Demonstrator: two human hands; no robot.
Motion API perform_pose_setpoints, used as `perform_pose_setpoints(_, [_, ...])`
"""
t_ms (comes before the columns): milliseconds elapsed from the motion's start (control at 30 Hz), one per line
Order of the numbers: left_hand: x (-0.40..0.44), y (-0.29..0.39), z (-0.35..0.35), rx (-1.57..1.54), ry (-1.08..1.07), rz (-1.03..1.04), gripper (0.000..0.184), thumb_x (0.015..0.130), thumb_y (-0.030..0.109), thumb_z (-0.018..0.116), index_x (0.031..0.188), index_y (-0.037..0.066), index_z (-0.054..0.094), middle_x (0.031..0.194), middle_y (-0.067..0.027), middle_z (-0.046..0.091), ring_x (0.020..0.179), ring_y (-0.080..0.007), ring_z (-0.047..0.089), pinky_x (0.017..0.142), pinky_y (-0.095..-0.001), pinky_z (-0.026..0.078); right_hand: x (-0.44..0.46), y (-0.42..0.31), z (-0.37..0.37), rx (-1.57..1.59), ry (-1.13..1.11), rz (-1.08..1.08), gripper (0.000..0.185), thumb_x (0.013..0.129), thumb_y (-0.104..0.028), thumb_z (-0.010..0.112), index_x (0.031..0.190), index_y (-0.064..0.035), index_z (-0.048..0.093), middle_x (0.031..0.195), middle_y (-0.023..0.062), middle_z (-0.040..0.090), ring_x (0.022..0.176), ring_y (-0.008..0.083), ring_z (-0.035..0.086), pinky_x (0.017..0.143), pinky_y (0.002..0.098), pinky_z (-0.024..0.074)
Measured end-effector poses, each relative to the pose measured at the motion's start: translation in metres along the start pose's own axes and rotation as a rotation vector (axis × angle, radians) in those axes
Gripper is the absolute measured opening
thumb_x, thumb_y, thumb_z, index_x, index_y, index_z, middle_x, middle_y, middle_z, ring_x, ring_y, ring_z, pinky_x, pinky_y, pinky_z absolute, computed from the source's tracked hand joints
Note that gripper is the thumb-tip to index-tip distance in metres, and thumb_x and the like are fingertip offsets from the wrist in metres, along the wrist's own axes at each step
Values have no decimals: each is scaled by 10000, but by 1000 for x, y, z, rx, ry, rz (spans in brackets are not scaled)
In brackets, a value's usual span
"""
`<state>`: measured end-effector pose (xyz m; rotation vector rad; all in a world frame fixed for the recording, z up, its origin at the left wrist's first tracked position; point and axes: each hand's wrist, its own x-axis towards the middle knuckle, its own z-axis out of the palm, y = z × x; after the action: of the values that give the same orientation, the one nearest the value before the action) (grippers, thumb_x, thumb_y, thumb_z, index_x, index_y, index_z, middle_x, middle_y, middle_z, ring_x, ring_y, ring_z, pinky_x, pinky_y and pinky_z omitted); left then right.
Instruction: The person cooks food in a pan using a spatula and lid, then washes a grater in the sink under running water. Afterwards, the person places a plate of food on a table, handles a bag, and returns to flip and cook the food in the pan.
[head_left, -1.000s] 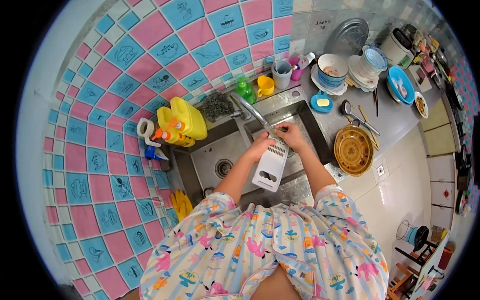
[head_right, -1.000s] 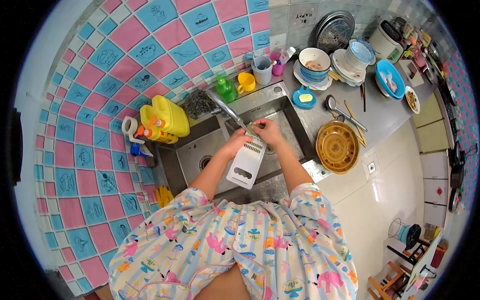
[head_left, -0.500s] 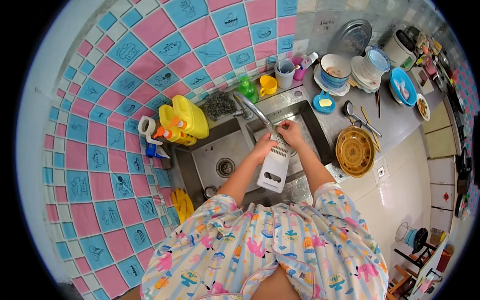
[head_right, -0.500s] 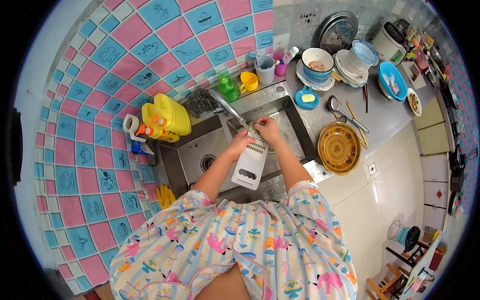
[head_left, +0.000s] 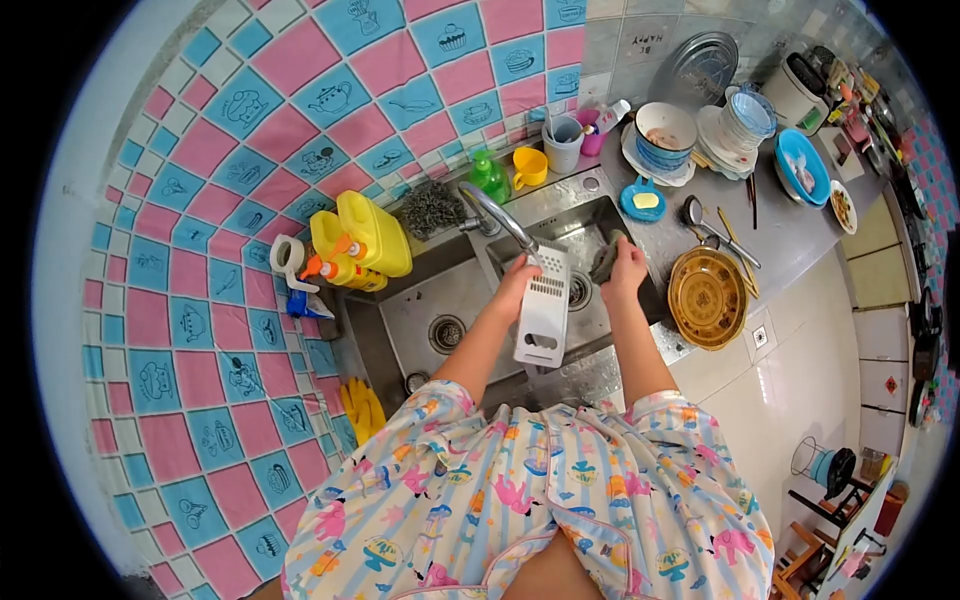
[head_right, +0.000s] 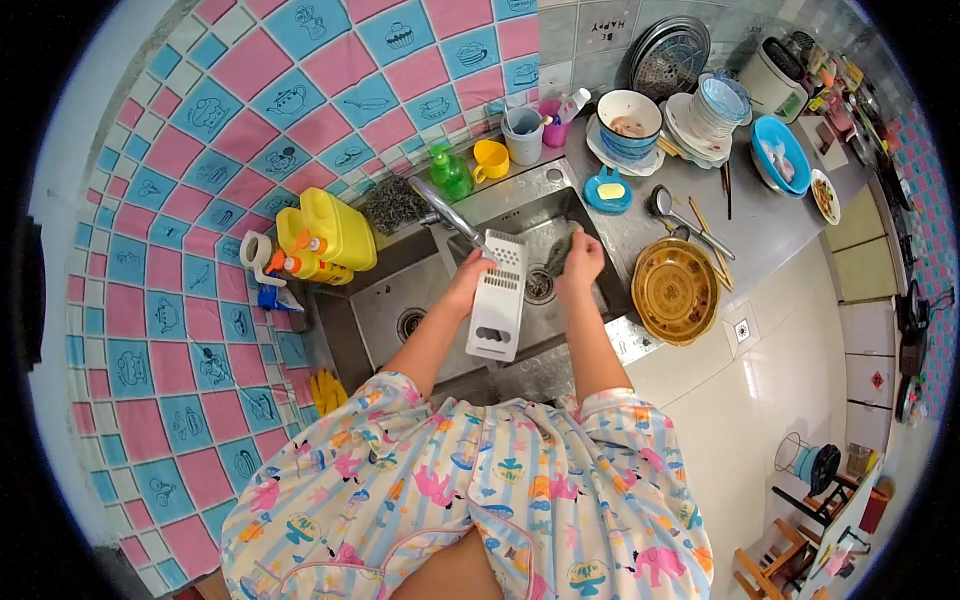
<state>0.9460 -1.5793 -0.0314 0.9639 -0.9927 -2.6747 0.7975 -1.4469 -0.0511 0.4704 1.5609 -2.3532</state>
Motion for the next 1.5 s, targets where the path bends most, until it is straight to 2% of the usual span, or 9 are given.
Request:
perform_pose_setpoints(133, [33, -21, -7, -292, -47, -160, 292, 883, 136, 447, 1171, 139, 494, 1025, -63, 586, 928, -236, 598, 833, -399, 497, -67, 3, 25, -476, -375, -211, 151, 853, -200, 622, 847, -51, 598, 822, 70, 600, 785, 184, 582, 706, 337, 465])
perform_pose_setpoints(200, [35, -24, -4, -326, -31, -131, 233, 922, 297, 453, 1094, 165, 538, 1017, -44, 592, 954, -223, 587, 890, -377, 468, -91, 3, 28, -1049, -567, -1029, 188, 832, -248, 625, 913, -79, 620, 1091, 138, 560, 1050, 299, 506, 856, 436, 415])
perform_pose_setpoints(233, [26, -19, 6, -337, 7, -103, 236, 922, 343, 483, 1047, 157, 557, 1021, -48, 600, 979, -219, 579, 888, -375, 469, -98, -2, 29, -1215, -565, -1079, 275, 816, -305, 617, 969, -77, 624, 1270, 207, 456, 1182, 404, 396, 896, 552, 359])
perform_pose_setpoints(633, [-4, -22, 29, -272, -132, 80, 342, 937, 193, 516, 1272, 173, 446, 1211, -27, 546, 1088, -196, 539, 918, -363, 449, -39, 7, 28, -971, -78, -682, 217, 868, -150, 556, 1011, 2, 615, 820, 218, 650, 773, 374, 636, 674, 427, 501])
perform_pose_setpoints(800, [9, -26, 18, -268, 3, 207, 265, 930, 157, 528, 1189, 131, 480, 1116, -31, 576, 1010, -188, 568, 861, -345, 476, -59, 14, 25, -900, -365, -446, 447, 782, -234, 666, 1134, 26, 572, 1052, 251, 616, 999, 339, 605, 834, 387, 469])
perform_pose_setpoints(1200, [6, -14, 4, -78, 49, 311, 214, 913, 65, 493, 1123, 68, 534, 1059, -54, 599, 968, -189, 589, 842, -350, 496, -31, 1, 7, -882, -727, -376, 338, 740, -87, 606, 1052, 44, 608, 917, 186, 664, 830, 254, 653, 729, 341, 499])
perform_pose_setpoints(1300, [8, -14, 1, -69, 118, 297, 195, 920, 66, 479, 1104, 54, 542, 1051, -58, 601, 960, -184, 593, 829, -349, 502, -26, 10, -2, -721, -659, -294, 343, 769, -61, 585, 1103, 18, 590, 949, 139, 660, 808, 263, 648, 714, 342, 507])
perform_pose_setpoints(1400, [8, -9, -1, -116, 186, 250, 230, 923, 96, 492, 1148, 54, 514, 1072, -73, 593, 953, -194, 595, 820, -346, 502, -26, 19, -12, 103, -371, 328, 374, 809, -42, 555, 1182, -19, 548, 967, 123, 645, 787, 267, 642, 711, 361, 514])
perform_pose_setpoints(1500, [19, -20, -4, 176, 161, 231, 335, 925, 211, 532, 1218, 62, 466, 1105, -80, 579, 966, -209, 591, 820, -354, 499, -56, 17, -2, 77, -299, 315, 414, 867, -147, 601, 1246, -31, 482, 1017, 91, 618, 865, 212, 601, 734, 350, 505])
